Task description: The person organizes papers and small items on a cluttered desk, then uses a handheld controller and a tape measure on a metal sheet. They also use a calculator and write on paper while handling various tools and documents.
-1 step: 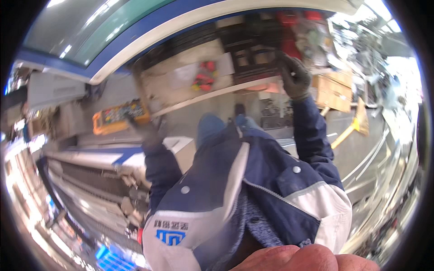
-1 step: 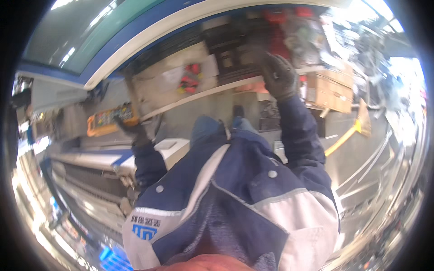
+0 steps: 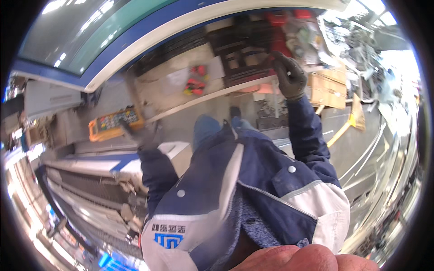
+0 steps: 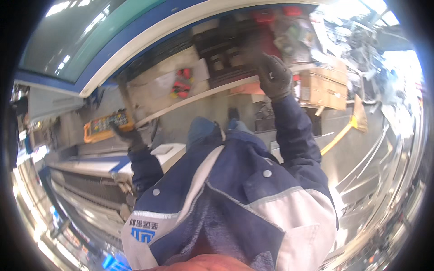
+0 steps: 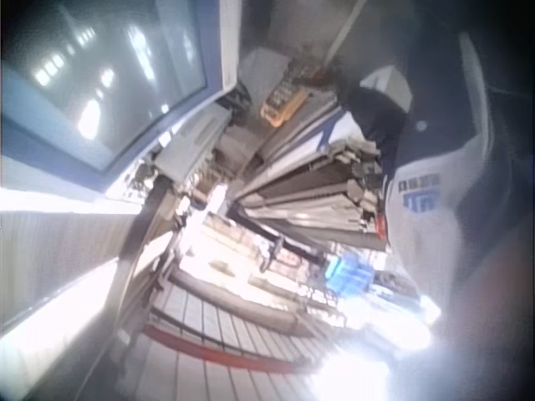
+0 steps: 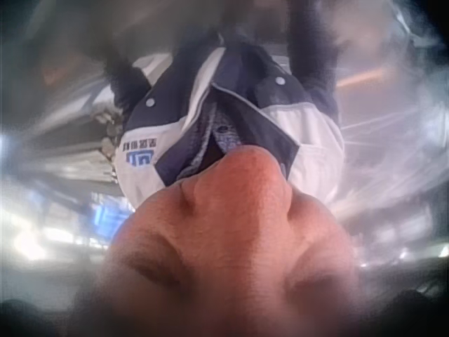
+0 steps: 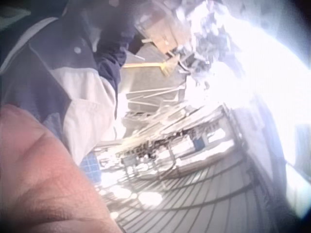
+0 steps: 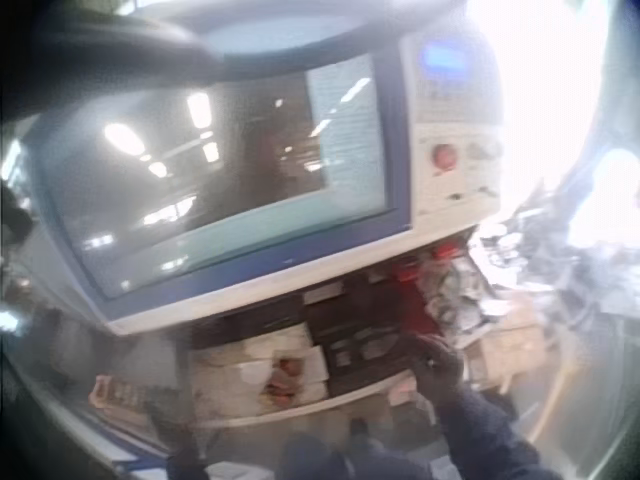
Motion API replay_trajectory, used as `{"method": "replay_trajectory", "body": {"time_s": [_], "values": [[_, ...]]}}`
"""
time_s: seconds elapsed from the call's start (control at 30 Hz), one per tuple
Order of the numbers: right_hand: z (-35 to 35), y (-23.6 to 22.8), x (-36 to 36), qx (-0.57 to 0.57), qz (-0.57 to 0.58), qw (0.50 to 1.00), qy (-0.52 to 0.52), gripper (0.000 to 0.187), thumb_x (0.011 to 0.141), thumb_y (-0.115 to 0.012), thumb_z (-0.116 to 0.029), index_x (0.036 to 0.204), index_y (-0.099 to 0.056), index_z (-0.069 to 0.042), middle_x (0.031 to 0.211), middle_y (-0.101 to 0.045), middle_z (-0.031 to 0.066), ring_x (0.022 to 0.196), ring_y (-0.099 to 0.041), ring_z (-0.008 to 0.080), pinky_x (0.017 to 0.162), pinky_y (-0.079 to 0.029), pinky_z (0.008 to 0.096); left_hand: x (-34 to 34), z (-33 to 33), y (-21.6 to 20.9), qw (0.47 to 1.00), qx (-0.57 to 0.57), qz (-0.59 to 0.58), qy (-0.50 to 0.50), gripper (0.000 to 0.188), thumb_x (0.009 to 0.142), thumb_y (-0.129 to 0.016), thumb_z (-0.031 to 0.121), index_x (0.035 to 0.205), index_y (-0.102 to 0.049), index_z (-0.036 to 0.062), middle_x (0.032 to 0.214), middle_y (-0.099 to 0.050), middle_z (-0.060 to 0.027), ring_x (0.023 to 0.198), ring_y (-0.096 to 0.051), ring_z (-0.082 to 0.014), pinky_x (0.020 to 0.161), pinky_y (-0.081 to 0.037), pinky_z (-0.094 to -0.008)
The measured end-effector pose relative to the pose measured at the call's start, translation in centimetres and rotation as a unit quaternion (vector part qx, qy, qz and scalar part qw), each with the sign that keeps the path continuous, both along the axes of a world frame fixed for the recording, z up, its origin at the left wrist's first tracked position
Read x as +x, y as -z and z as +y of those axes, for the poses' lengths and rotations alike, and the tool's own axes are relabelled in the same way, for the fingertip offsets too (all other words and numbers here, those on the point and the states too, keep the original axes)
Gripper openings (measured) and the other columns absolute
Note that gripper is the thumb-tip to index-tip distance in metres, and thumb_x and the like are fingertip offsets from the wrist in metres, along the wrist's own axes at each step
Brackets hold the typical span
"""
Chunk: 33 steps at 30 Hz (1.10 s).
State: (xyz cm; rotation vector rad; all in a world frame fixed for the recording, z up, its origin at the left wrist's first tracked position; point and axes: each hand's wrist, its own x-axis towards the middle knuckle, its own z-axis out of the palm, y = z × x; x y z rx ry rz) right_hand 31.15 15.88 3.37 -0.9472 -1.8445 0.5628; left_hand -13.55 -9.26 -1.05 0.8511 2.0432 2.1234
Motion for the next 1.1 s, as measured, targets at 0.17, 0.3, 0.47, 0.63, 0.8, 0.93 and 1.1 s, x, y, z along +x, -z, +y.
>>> {"method": "replay_trajectory", "body": {"time_s": [0.17,0.3,0.47,0.63,0.8,0.93,1.1], "values": [[1.8,2.2,2.6,0.003,0.061,0.993,0.098,0.03,0.096,-0.065,0.001,0.125,-0.071,0.002,0.102,-0.076,0.0078,0.091,-0.071,0.0139,0.08,-0.056,0.0278,2.0,2.1,-3.4,0.978,0.122,-0.168,0.022,0.072,0.09,-0.08,0.033,0.146,-0.047,0.0044,0.13,-0.061,-0.018,0.109,-0.064,-0.027,0.094,-0.056,-0.0409],[4.1,1.3,-2.3,-0.026,-0.056,0.997,0.054,0.04,0.093,-0.071,-0.019,0.131,-0.068,-0.006,0.112,-0.073,0.0212,0.103,-0.072,0.0325,0.089,-0.057,0.04,3.1,3.8,-4.9,0.991,0.068,-0.106,-0.05,0.064,0.089,-0.079,0.017,0.14,-0.045,-0.0024,0.118,-0.058,-0.0107,0.097,-0.057,-0.0189,0.083,-0.052,-0.036],[7.2,-2.3,-9.5,-0.098,-0.372,0.918,0.1,0.083,0.091,-0.064,-0.06,0.153,-0.039,-0.011,0.141,-0.055,0.0257,0.121,-0.062,0.0412,0.096,-0.051,0.0543,3.1,5.0,-4.6,0.989,0.116,-0.07,-0.06,0.064,0.087,-0.081,0.014,0.136,-0.044,-0.0006,0.112,-0.057,-0.0083,0.092,-0.058,-0.0172,0.081,-0.053,-0.0342],[8.3,-2.9,-12.4,-0.124,-0.442,0.884,0.092,0.086,0.093,-0.058,-0.064,0.152,-0.033,-0.007,0.136,-0.056,0.0282,0.126,-0.055,0.0466,0.097,-0.048,0.0584,2.9,4.3,-4.4,0.991,0.078,-0.1,-0.043,0.069,0.086,-0.08,0.008,0.141,-0.04,-0.0014,0.108,-0.056,-0.0087,0.087,-0.061,-0.0167,0.073,-0.054,-0.0304],[6.9,-3.5,-10.6,-0.092,-0.446,0.889,0.044,0.067,0.091,-0.065,-0.047,0.144,-0.041,-0.015,0.136,-0.058,0.0253,0.124,-0.058,0.0442,0.098,-0.048,0.0598,3.1,3.9,-3.8,0.992,0.074,-0.096,-0.019,0.073,0.088,-0.078,0.006,0.145,-0.034,-0.0032,0.111,-0.056,-0.0112,0.087,-0.063,-0.0179,0.07,-0.055,-0.0293],[5.1,-3.0,-8.3,-0.125,-0.49,0.863,0.012,0.071,0.091,-0.064,-0.044,0.151,-0.038,-0.018,0.136,-0.058,0.0257,0.127,-0.057,0.044,0.104,-0.044,0.0592,2.1,4.2,-3.5,0.996,0.063,-0.066,-0.007,0.075,0.084,-0.083,0.01,0.142,-0.038,-0.0043,0.119,-0.054,-0.011,0.097,-0.06,-0.0188,0.078,-0.054,-0.0308],[4.5,1.5,-7.8,-0.015,-0.444,0.894,0.052,0.074,0.095,-0.059,-0.045,0.159,-0.034,-0.018,0.142,-0.052,0.0299,0.132,-0.053,0.047,0.11,-0.039,0.0598,2.0,4.4,-3.2,0.999,0.016,-0.04,-0.024,0.082,0.077,-0.089,0.02,0.141,-0.043,-0.0047,0.123,-0.051,-0.013,0.114,-0.054,-0.0243,0.095,-0.049,-0.0372]]}}
